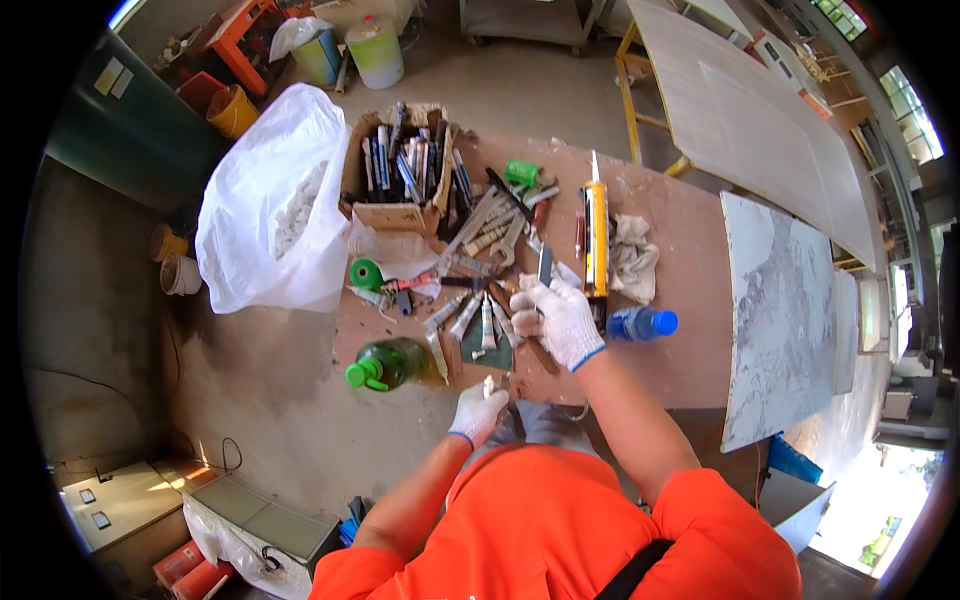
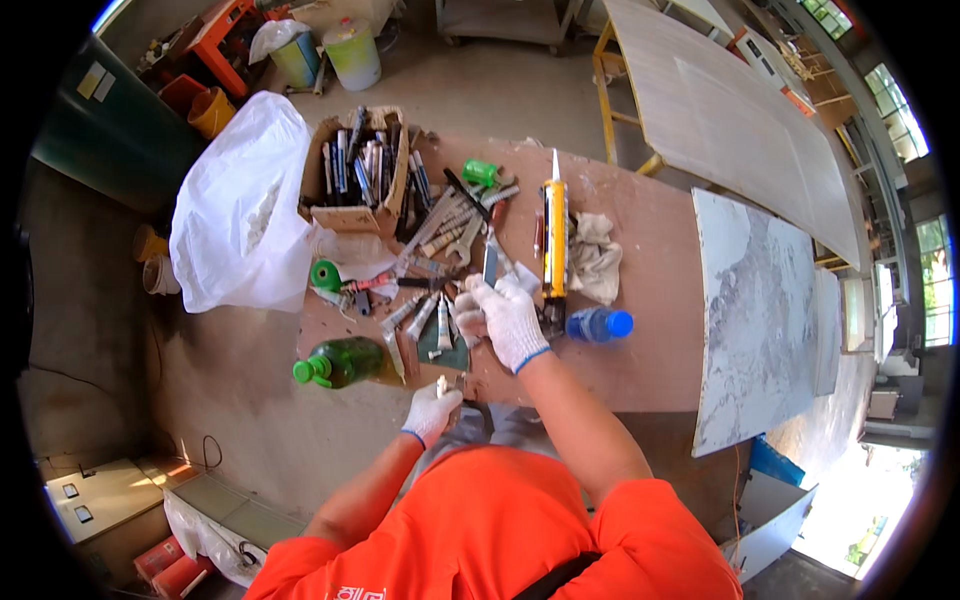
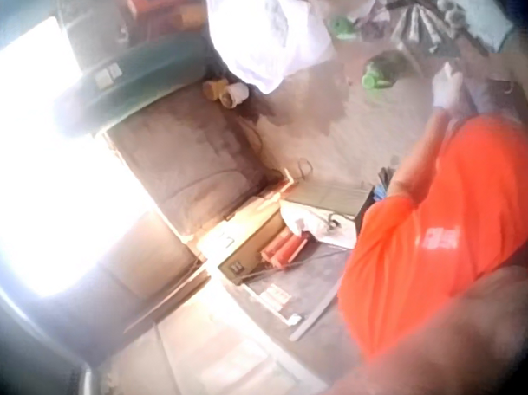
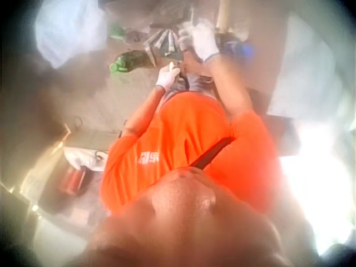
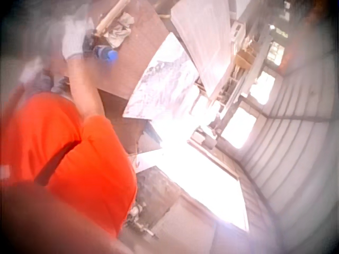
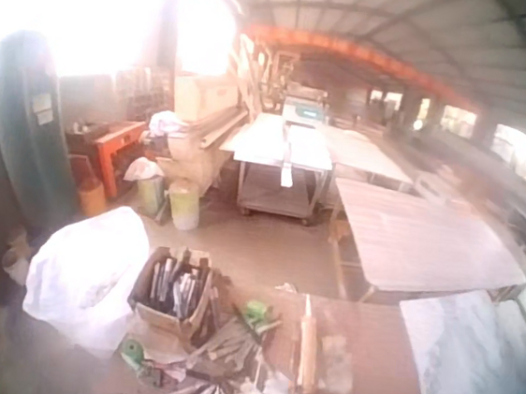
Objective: The person organizes white furniture panels on a table, then moves to a separate workbench to pick up and inspect small fasteners by hand.
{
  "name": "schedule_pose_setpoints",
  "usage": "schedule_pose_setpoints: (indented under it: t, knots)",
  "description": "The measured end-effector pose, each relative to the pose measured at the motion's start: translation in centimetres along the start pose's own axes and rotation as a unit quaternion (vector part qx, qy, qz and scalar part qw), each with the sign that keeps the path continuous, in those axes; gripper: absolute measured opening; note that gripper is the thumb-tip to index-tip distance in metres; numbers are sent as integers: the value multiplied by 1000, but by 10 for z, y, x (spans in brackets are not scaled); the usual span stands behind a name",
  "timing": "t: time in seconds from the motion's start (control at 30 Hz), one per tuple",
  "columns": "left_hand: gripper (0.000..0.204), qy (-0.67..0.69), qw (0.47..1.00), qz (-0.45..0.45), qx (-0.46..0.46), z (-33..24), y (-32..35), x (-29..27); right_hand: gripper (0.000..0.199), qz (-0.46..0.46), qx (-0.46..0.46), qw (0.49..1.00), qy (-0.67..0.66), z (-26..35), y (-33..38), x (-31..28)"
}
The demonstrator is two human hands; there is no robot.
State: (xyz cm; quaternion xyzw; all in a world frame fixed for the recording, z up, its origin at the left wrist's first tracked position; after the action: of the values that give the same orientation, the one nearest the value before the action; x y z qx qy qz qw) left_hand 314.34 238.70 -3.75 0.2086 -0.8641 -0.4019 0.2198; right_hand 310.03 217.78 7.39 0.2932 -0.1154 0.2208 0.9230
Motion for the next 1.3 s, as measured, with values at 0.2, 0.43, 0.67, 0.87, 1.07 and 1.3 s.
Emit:
schedule_pose_setpoints:
  t: [0.2, 0.43, 0.67, 0.87, 1.07, 1.3]
  knots:
    - [18, -45, 997, 55, -30, 7, -1, 20, 23, 19, -213, 810, 546, -101, 111, -90]
    - [15, -115, 989, 48, -76, 23, -15, 29, 25, -14, -263, 672, 692, -153, 136, -91]
    - [12, -144, 988, 28, -50, 24, -24, 28, 36, -6, -365, 619, 696, -171, 125, -87]
    - [10, -128, 990, 20, -59, 28, -24, 33, 40, -8, -365, 615, 699, -173, 115, -94]
    - [7, -94, 993, 24, -68, 27, -20, 34, 42, -43, -360, 638, 679, -173, 125, -96]
    - [8, -125, 989, 41, -66, 23, -18, 33, 41, -5, -390, 632, 670, -169, 139, -82]
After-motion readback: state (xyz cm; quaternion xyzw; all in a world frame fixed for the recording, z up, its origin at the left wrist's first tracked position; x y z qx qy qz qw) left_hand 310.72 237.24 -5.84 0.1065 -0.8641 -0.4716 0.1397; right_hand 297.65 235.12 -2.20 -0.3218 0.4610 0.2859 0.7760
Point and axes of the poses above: each hand's wrist, its own y-axis away from the middle knuckle, its own x-axis out of the palm, z = x × y, the point moved 7 cm from there along -y, towards the middle knuckle, and after that the axes turned 6 degrees about -x, right-handed, at the moved point
